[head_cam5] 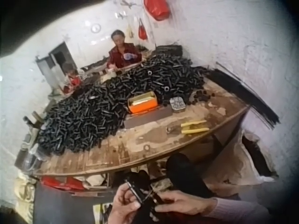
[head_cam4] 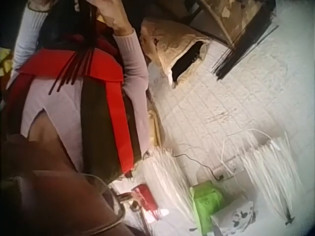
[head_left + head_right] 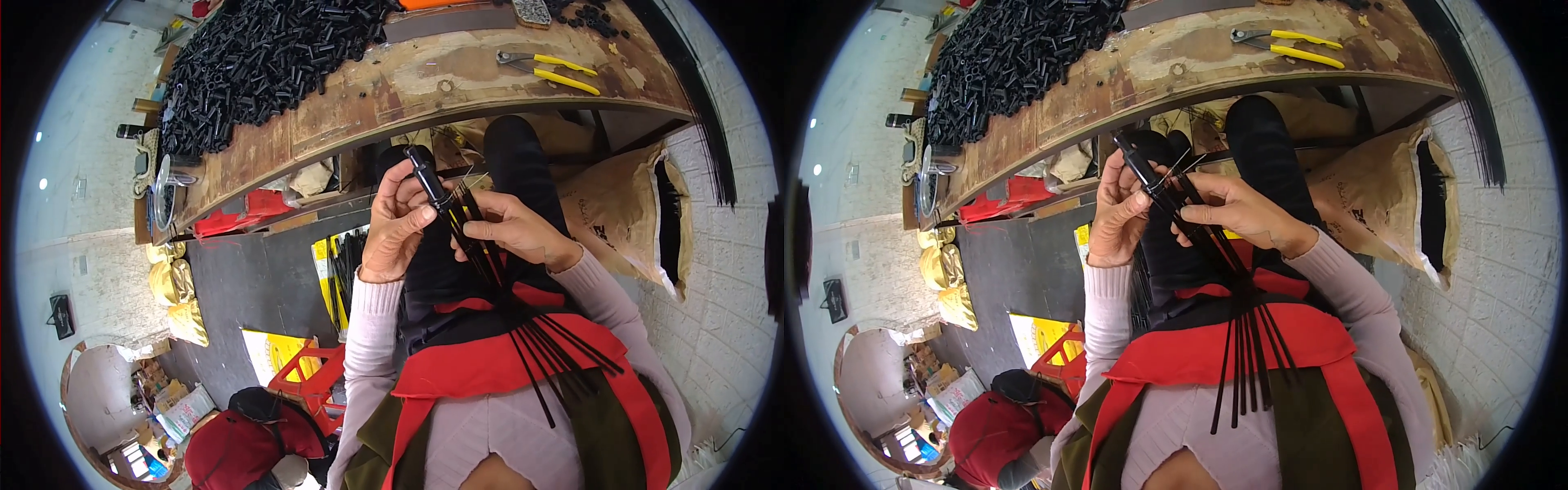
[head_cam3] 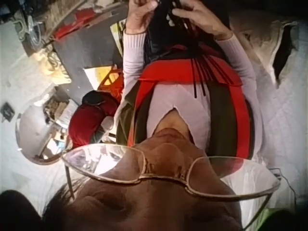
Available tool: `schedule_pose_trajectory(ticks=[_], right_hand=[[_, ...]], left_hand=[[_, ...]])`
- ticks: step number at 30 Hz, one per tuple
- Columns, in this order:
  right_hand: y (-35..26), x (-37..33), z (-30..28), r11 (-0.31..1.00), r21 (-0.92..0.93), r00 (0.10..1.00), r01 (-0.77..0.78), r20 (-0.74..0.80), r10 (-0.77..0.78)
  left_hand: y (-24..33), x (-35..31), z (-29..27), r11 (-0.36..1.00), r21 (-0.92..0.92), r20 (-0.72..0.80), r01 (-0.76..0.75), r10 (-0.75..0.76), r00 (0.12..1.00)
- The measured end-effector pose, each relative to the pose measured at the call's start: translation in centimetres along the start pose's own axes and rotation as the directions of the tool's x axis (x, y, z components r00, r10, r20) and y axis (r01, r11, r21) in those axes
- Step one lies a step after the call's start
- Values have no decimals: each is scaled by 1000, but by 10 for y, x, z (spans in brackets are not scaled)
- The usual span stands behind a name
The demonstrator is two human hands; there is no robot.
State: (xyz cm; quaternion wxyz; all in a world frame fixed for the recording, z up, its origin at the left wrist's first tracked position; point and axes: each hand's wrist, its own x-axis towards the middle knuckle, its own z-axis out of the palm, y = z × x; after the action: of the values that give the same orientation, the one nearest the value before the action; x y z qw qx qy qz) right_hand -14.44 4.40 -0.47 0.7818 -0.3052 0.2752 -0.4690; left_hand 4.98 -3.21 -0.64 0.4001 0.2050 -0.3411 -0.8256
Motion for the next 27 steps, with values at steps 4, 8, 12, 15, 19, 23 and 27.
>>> schedule_pose_trajectory(ticks=[4, 8, 12, 15, 19, 23, 27], right_hand=[[4, -3, -4, 997, -67, 999, -24, -27, 23], [-1, -2, -3, 998, -50, 999, -32, 12, 33], [1, -2, -4, 991, -131, 998, -33, 42, 38], [0, -1, -8, 995, -93, 999, -19, -34, 16], [-3, -1, 2, 997, -75, 998, 34, -54, -38], [0, 1, -1, 985, -158, 997, 65, -38, -71], [7, 12, -2, 977, -146, 987, 156, -7, -158]], left_hand=[[8, -1, 5, 985, 166, -14, -37, 40, 999], [10, 3, 5, 982, 181, 18, -52, 49, 999], [7, 3, -1, 999, 34, 108, 15, -18, 994], [1, 1, 9, 985, 158, 2, -64, 65, 998], [1, -10, 14, 954, 301, -138, 2, 42, 989], [3, -17, 19, 937, 347, -178, 45, 19, 984], [13, -10, 25, 920, 389, -138, -50, 112, 984]])
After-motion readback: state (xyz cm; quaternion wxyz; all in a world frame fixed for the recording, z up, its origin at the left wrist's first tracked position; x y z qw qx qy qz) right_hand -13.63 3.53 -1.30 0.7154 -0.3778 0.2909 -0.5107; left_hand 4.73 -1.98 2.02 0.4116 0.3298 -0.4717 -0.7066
